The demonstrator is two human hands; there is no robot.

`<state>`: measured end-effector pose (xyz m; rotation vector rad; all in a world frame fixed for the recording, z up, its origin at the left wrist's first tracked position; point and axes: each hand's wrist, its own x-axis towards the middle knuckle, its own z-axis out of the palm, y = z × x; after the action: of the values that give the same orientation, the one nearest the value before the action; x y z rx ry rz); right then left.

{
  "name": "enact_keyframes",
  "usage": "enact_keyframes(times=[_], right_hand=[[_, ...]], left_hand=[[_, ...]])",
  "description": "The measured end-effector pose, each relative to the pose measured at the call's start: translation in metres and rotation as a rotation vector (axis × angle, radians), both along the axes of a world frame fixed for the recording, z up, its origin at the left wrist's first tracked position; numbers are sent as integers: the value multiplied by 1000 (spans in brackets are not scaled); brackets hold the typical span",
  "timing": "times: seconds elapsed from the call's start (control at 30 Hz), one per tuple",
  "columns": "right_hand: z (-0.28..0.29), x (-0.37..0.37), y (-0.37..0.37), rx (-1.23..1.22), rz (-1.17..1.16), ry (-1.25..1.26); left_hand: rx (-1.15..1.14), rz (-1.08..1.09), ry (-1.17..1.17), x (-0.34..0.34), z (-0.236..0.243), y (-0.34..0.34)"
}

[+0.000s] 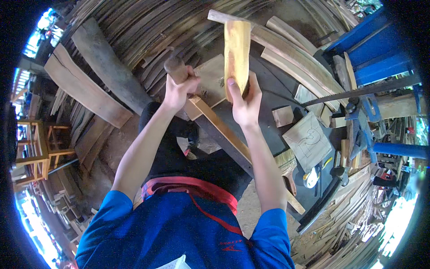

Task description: Using a chisel and a wooden mallet to carve or shape a piece of wood on a workbench.

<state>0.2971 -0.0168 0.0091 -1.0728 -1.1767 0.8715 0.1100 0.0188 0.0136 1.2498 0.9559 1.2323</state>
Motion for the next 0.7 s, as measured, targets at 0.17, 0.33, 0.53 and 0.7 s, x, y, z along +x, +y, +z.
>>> enact_keyframes(times=[0.17, 0.33, 0.53, 0.7], right_hand=[[-47, -7, 6, 121, -120, -75], [-39, -1, 5, 6, -82, -4], [-47, 3, 7, -79, -72, 9], [-46, 1, 6, -98, -48, -10]], left_hand=[[-111, 1, -304, -14, -7, 10], [2, 129, -123, -22, -11, -9], [61, 279, -556, -49, -2, -7], [-3, 128, -619, -51, 23, 8]])
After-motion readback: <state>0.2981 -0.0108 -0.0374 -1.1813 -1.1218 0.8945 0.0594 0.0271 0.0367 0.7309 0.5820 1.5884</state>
